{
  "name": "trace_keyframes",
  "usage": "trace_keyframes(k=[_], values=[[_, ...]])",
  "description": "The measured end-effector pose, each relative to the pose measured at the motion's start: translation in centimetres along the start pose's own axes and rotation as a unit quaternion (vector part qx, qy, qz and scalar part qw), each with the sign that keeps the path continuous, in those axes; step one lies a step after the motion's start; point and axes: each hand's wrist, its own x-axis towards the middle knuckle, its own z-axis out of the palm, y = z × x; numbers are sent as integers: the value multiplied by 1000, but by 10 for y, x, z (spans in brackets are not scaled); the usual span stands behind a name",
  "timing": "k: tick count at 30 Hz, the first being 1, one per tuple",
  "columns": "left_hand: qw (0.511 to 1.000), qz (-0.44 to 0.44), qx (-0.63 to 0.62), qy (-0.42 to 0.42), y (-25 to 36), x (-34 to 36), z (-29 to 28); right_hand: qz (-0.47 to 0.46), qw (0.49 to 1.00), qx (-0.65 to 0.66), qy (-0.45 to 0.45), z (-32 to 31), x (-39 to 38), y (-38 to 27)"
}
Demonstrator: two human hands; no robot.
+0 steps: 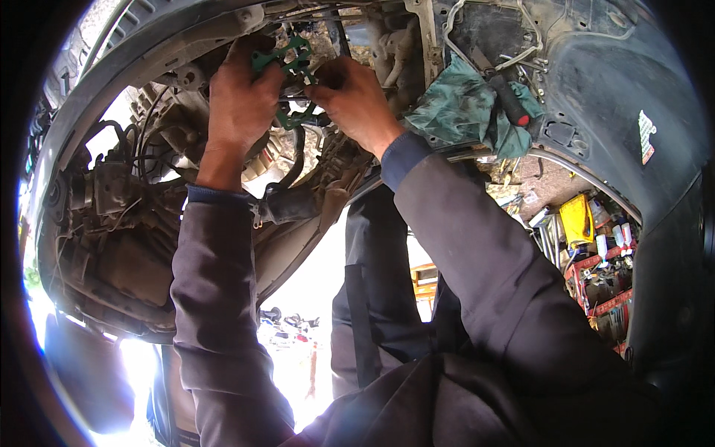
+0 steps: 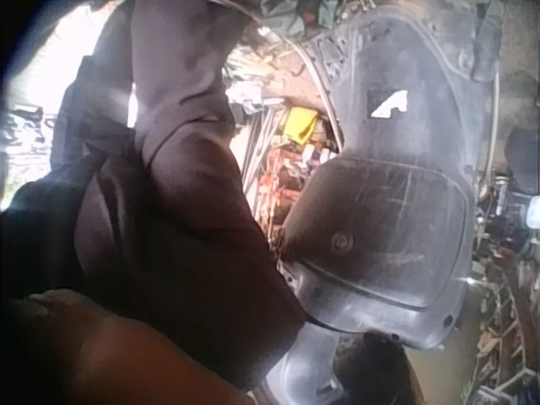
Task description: The person lubricates a piston with oil from a yellow container, then installs it into the motorcycle engine. They wipe the engine area with a cloth and use a screwdriver to adjust components before placing a gasket into position.
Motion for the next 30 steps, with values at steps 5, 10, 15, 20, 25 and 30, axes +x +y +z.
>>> trace_keyframes(k=[5,10,15,20,25,30], values=[[999,21,-34,-24,-8,0,-5,57,998,30,-19,-4,-14,4],[999,27,-31,-19,-10,-3,-5,-19,999,-31,-24,9,-14,2],[996,1,-82,-19,-8,-4,-4,-67,996,-52,31,-7,-3,-21],[995,4,-93,-29,-10,0,-4,-230,954,-193,1,-11,31,-46],[994,17,-110,-17,-12,-1,-2,-298,917,-265,-21,-8,37,-50],[994,24,-105,8,-14,-1,2,-408,877,-253,2,-9,40,-45]])
